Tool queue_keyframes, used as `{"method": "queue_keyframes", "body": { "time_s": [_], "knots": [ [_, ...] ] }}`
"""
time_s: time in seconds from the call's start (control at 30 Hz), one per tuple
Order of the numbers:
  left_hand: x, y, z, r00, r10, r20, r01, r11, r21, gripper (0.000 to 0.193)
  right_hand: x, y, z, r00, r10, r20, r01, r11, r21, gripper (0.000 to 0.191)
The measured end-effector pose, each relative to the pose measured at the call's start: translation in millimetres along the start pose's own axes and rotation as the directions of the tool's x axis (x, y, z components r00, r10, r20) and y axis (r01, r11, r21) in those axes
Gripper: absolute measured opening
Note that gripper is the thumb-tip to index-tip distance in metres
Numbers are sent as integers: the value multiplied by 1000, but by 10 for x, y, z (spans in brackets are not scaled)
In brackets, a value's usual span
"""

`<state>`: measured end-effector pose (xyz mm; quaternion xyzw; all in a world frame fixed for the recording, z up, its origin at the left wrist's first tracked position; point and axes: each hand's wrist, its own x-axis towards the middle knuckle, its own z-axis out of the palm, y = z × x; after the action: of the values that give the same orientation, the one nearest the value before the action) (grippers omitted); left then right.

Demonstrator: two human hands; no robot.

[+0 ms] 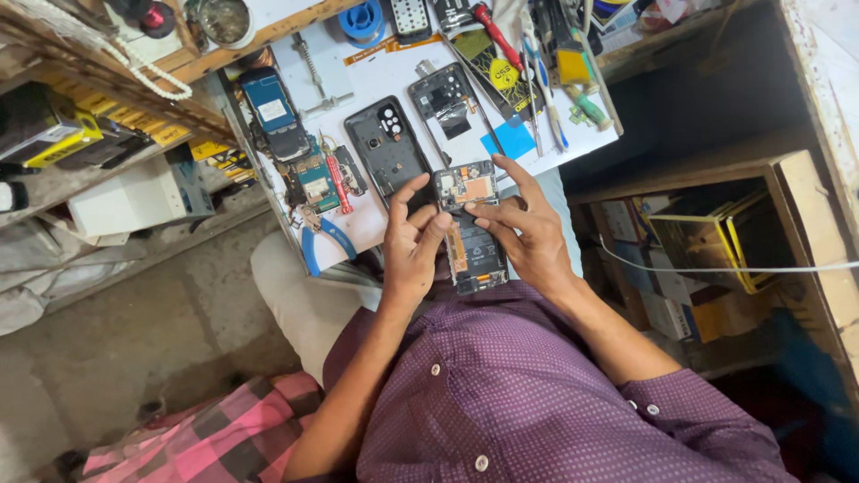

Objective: The person sits at a repair bench handling a disassembled smartphone, pressing and seating internal components and the battery into the chassis by hand. They briefly power the phone on and tap its screen, then continue pressing parts together and repositioning the assembly.

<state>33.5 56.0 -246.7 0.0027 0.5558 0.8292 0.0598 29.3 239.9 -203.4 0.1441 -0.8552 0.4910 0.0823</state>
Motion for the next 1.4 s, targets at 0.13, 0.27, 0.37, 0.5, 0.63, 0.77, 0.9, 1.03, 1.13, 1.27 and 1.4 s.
{"method": "queue_keyframes", "body": {
  "time_s": [0.13,0.27,0.37,0.5,0.63,0.77,0.9,1.03,1.13,1.27,1.4],
  "knots": [
    [9,-31,-7,999,-27,25,24,996,81,64,-30,37,-20,1000,-2,7,2,1000,18,26],
    [21,-70,1,998,-55,22,54,997,59,65,-51,60,-7,1000,-22,2,22,1000,3,25],
    [19,-80,7,998,-63,10,63,996,62,64,-64,69,-5,999,-34,4,34,999,-34,25],
    [19,-69,8,996,-84,-16,85,993,87,62,-75,69,8,999,-51,12,52,996,-78,27],
    [28,-36,22,996,-84,-40,89,984,155,53,-89,56,25,997,-73,16,75,993,-97,27],
    [20,14,42,991,-131,-37,135,984,118,44,-88,47,27,998,-64,24,66,993,-98,28],
    [21,47,47,988,-144,-50,149,980,135,40,-89,36,35,998,-65,27,67,993,-96,28],
    [19,33,46,987,-143,-73,152,978,141,35,-92,30,56,996,-87,29,90,990,-111,30],
    [16,-12,49,985,-138,-100,149,983,107,31,-103,30,66,994,-99,38,104,986,-134,34],
    [16,-76,52,983,-117,-139,132,987,97,28,-106,38,92,991,-120,53,127,980,-152,40],
    [14,-113,42,985,-99,-138,115,987,114,26,-111,48,111,991,-117,62,126,979,-163,42]
  ]
}}
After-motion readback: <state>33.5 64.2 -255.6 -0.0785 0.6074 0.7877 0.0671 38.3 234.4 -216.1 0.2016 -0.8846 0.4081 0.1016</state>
